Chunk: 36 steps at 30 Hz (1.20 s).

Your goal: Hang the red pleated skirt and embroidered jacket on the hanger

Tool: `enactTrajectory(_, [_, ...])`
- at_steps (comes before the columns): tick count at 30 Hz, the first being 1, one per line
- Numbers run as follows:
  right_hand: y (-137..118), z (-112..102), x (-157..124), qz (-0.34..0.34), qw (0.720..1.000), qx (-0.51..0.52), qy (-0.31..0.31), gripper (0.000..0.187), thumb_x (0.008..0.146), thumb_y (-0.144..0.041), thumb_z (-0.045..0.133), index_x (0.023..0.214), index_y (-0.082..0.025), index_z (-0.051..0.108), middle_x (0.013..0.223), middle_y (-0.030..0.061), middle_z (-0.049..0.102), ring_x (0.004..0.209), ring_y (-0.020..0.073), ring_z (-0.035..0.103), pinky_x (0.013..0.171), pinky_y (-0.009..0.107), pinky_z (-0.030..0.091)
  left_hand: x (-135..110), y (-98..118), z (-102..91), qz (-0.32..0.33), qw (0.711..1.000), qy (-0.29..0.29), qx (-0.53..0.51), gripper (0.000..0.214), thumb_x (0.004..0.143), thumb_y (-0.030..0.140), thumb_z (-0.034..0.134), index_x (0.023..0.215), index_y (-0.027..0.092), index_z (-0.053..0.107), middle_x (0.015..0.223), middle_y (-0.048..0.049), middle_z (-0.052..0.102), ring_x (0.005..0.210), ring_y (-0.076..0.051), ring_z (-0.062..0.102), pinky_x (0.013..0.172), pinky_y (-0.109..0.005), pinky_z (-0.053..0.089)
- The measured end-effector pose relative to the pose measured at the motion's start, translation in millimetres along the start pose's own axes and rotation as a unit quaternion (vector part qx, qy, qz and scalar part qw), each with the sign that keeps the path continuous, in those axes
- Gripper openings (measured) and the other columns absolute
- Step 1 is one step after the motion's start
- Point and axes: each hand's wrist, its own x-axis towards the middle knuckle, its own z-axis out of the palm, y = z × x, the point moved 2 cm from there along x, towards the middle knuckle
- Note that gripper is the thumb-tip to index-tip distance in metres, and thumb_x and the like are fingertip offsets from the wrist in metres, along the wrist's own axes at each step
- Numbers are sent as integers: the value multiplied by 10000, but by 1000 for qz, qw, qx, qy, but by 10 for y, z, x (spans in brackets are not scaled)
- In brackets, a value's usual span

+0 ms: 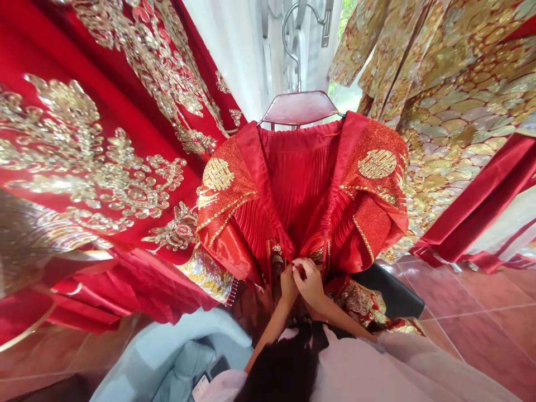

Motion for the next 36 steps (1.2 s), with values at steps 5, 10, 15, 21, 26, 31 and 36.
enactTrajectory(5, [451, 60, -275, 146, 982, 22, -119, 160, 825, -262, 472, 861, -162, 593, 768, 57, 666, 682, 151, 630, 655, 264, 502, -40, -92, -53, -23, 1000, -6, -6, 159, 789, 177, 479, 672, 140, 581, 635, -24, 602, 581, -130, 509, 583, -227, 396])
enactTrajectory(10, [429, 26, -118, 161, 972, 8, -171, 178, 828, -329, 523, 830, -170, 604, 763, 47, 657, 657, 143, 597, 670, 250, 460, -101, -83, -106, -40, 999, -9, -22, 140, 785, 182, 476, 718, 142, 593, 703, -35, 623, 634, -138, 520, 645, -245, 404])
enactTrajectory(15, [396, 97, -55, 192, 966, -17, -174, 226, 832, -351, 517, 702, -177, 578, 712, 64, 640, 670, 171, 583, 688, 265, 414, -63, -66, -115, -37, 998, -24, -46, 195, 809, 216, 443, 662, 148, 552, 650, -21, 584, 606, -128, 487, 609, -230, 379])
enactTrajectory(21, [393, 51, -126, 254, 958, 32, -129, 220, 774, -390, 522, 721, -182, 573, 746, 74, 636, 698, 174, 570, 692, 275, 409, -23, -24, -91, -41, 996, -40, -66, 188, 780, 188, 464, 598, 158, 502, 578, 0, 540, 582, -118, 461, 602, -221, 385])
enactTrajectory(26, [408, 46, -135, 325, 924, 154, -131, 367, 691, -540, 520, 602, -184, 498, 504, 3, 508, 455, 107, 430, 480, 229, 343, -26, 28, -14, -52, 994, -48, -80, 197, 760, 183, 479, 567, 167, 446, 541, 16, 510, 546, -104, 445, 556, -206, 357])
enactTrajectory(31, [340, 88, -100, 387, 869, 281, -130, 406, 622, -566, 549, 562, -171, 476, 421, -52, 396, 368, 54, 328, 399, 195, 267, -40, 17, 68, -72, 990, -61, -102, 290, 826, 242, 420, 543, 181, 412, 441, 35, 442, 425, -86, 403, 464, -194, 317])
enactTrajectory(36, [215, 108, -13, 418, 842, 331, -87, 331, 590, -468, 595, 532, -164, 478, 405, -59, 393, 359, 41, 313, 394, 189, 233, -22, 63, 71, -81, 989, -58, -109, 335, 817, 217, 406, 484, 186, 387, 409, 38, 413, 394, -77, 378, 441, -190, 307])
